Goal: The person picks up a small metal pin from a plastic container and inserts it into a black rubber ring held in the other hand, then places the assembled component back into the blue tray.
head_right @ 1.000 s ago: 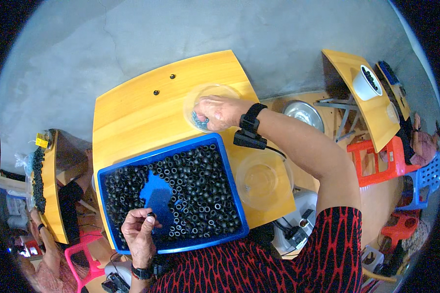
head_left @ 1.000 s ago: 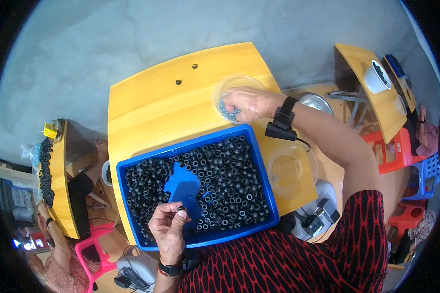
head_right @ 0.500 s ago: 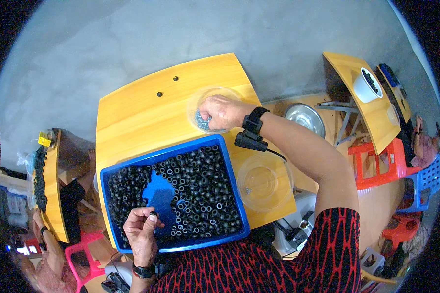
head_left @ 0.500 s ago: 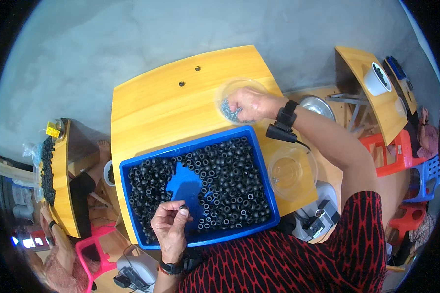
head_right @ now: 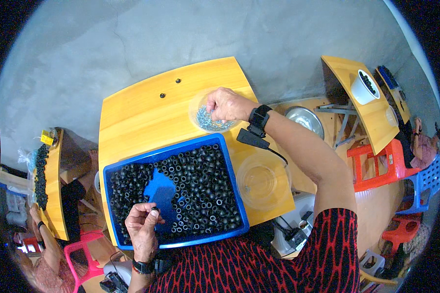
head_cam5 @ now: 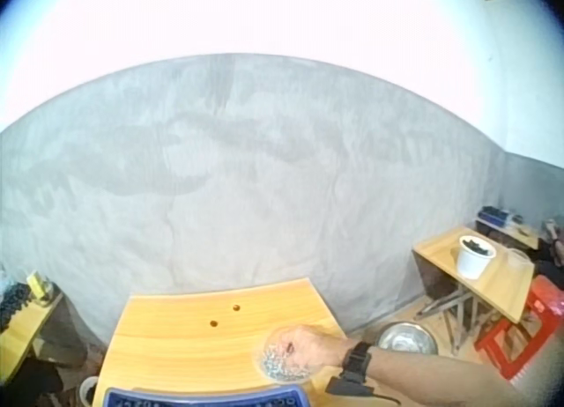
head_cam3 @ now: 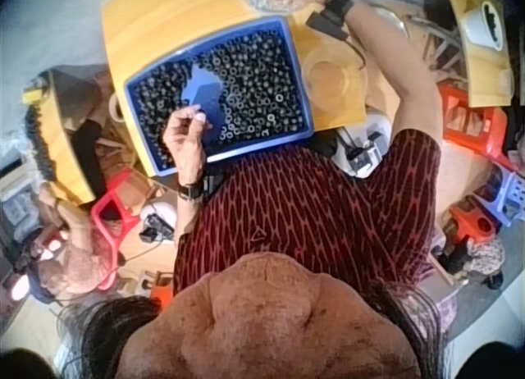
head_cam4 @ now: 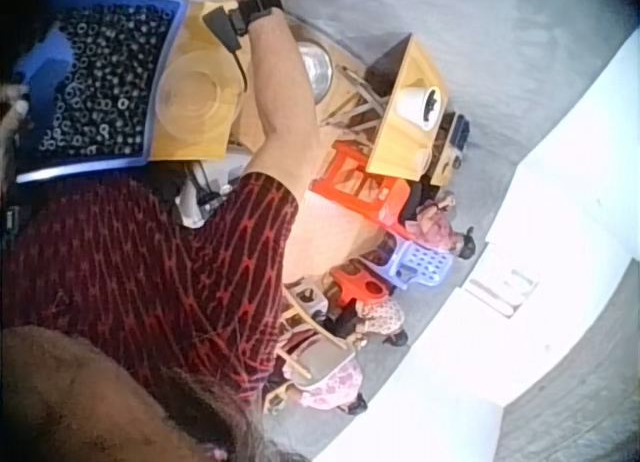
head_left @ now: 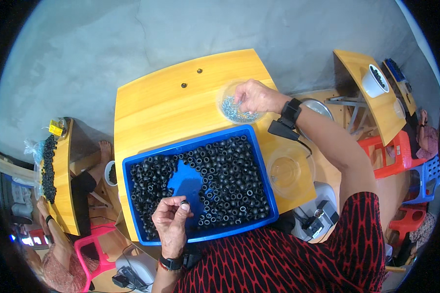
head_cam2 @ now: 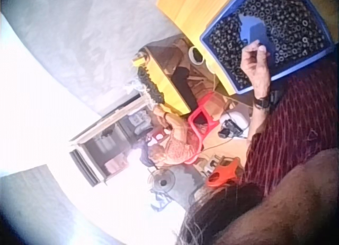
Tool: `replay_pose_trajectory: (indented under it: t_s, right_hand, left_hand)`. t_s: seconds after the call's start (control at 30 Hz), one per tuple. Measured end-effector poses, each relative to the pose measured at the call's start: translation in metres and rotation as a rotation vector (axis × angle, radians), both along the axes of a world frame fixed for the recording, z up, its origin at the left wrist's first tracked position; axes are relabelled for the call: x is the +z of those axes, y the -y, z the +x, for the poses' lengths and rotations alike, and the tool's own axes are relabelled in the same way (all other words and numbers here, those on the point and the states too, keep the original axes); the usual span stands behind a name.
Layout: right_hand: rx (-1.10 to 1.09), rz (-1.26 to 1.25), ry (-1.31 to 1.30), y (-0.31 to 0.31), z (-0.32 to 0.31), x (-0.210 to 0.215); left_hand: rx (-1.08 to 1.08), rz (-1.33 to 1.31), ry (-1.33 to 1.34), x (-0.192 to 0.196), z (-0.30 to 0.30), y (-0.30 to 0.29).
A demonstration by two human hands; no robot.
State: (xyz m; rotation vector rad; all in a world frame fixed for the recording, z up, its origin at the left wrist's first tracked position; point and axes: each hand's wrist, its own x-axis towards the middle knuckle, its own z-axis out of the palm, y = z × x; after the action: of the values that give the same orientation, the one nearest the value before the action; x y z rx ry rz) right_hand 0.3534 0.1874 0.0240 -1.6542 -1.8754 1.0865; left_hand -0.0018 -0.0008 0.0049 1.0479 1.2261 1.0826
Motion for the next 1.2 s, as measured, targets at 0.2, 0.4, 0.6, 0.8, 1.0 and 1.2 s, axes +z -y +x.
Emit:
replay_pose_trajectory:
  t_s: [0.2,0.4,0.6,0.8,1.0,1.2]
  right_hand:
    - [0.039,0.126,0.167,0.000,0.002,-0.010]
    - [0.146,0.102,0.305,0.002,0.002,-0.005]
    - [0.239,0.200,0.440,0.008,-0.004,-0.010]
    - [0.184,0.036,0.417,0.002,-0.010,-0.007]
    - [0.179,0.065,0.360,0.001,-0.009,-0.013]
    - [0.171,0.052,0.369,-0.002,-0.010,-0.016]
  left_hand:
    - [-0.004,0.014,0.021,-0.001,0.000,0.000]
    - [0.004,0.011,0.031,-0.001,0.000,0.000]
    - [0.013,0.012,0.015,0.000,0.000,0.000]
    - [-0.003,0.007,0.030,-0.001,-0.002,0.000]
    - [0.002,0.005,0.043,-0.001,-0.002,0.000]
    - [-0.011,0.007,0.022,0.000,-0.002,0.001]
